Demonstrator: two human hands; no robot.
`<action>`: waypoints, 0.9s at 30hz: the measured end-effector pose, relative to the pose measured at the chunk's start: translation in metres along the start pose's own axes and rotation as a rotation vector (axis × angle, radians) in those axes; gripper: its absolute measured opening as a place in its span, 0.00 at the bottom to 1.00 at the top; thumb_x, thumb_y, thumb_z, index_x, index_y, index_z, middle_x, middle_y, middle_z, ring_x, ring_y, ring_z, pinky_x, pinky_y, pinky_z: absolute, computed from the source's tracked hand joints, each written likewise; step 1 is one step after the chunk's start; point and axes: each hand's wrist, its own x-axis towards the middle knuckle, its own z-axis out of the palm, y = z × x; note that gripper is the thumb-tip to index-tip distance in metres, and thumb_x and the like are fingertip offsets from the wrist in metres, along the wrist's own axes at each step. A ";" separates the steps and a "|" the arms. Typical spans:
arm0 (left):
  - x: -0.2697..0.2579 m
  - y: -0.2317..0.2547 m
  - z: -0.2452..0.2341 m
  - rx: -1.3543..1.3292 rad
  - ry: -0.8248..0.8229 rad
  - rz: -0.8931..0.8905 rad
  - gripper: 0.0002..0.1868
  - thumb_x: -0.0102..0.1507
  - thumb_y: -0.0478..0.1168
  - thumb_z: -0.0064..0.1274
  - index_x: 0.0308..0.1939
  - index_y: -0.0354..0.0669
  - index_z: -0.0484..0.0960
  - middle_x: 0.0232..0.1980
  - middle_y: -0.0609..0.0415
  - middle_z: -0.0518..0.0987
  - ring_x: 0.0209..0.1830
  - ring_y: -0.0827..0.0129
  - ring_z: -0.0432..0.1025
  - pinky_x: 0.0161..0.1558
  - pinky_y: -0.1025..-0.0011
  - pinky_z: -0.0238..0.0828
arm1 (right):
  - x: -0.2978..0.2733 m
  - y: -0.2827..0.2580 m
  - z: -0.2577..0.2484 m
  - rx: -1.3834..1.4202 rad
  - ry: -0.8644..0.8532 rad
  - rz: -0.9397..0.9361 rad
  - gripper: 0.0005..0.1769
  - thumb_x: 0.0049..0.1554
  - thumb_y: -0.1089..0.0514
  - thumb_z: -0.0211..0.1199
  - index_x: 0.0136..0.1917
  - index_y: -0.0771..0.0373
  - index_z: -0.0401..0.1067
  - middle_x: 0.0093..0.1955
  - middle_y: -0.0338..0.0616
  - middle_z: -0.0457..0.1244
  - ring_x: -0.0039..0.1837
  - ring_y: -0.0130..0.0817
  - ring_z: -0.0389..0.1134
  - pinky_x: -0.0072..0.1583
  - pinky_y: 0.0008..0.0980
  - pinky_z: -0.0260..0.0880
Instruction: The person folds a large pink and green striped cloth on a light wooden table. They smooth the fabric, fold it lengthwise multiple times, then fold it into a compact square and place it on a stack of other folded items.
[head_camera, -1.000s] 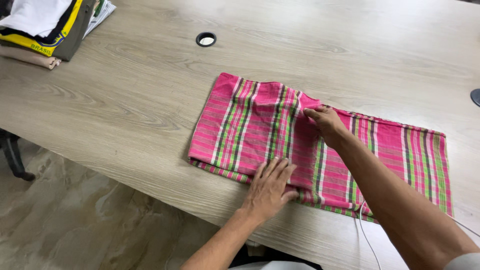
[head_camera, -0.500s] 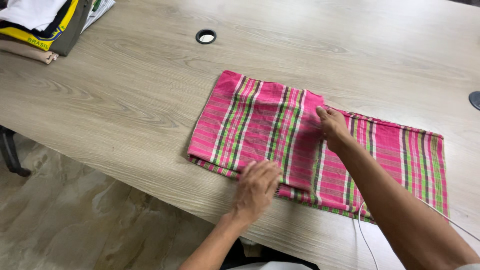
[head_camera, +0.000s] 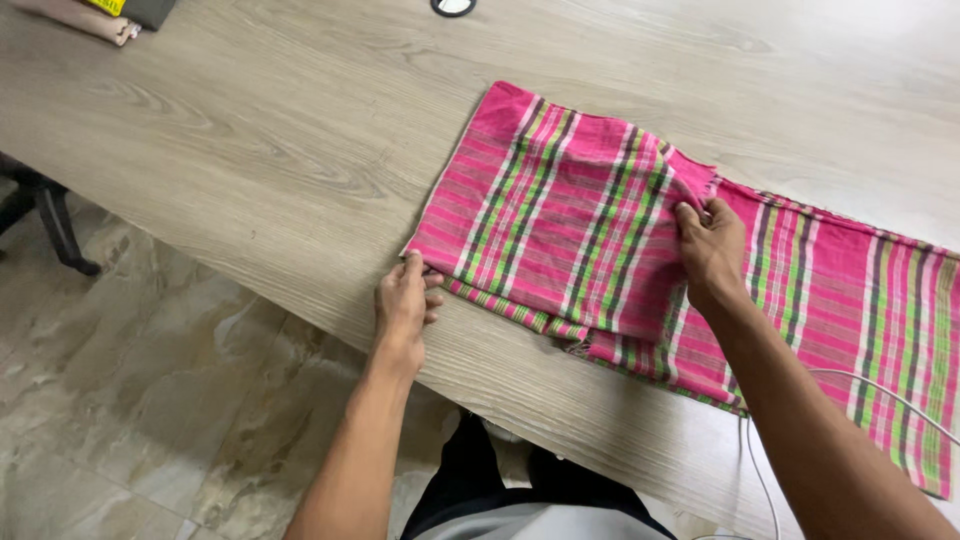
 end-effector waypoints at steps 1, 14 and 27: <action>0.002 0.003 0.002 -0.068 -0.020 -0.019 0.21 0.70 0.57 0.44 0.49 0.45 0.78 0.38 0.60 0.79 0.30 0.77 0.71 0.30 0.76 0.68 | 0.001 0.003 -0.001 0.034 0.019 -0.021 0.12 0.65 0.56 0.61 0.58 0.63 0.74 0.47 0.39 0.68 0.41 0.23 0.65 0.44 0.24 0.72; 0.026 0.020 0.025 -0.804 -0.331 -0.200 0.36 0.65 0.62 0.51 0.65 0.36 0.68 0.58 0.48 0.71 0.55 0.62 0.68 0.62 0.61 0.68 | -0.009 -0.006 -0.002 0.084 -0.172 0.259 0.15 0.63 0.53 0.61 0.60 0.60 0.73 0.47 0.41 0.69 0.49 0.28 0.67 0.62 0.40 0.68; 0.079 -0.038 0.023 -0.956 -0.322 0.007 0.22 0.66 0.45 0.50 0.64 0.44 0.75 0.65 0.55 0.78 0.64 0.65 0.71 0.70 0.60 0.62 | -0.001 0.028 -0.038 0.271 -0.218 0.220 0.16 0.63 0.58 0.63 0.62 0.63 0.70 0.42 0.40 0.67 0.37 0.28 0.63 0.42 0.31 0.68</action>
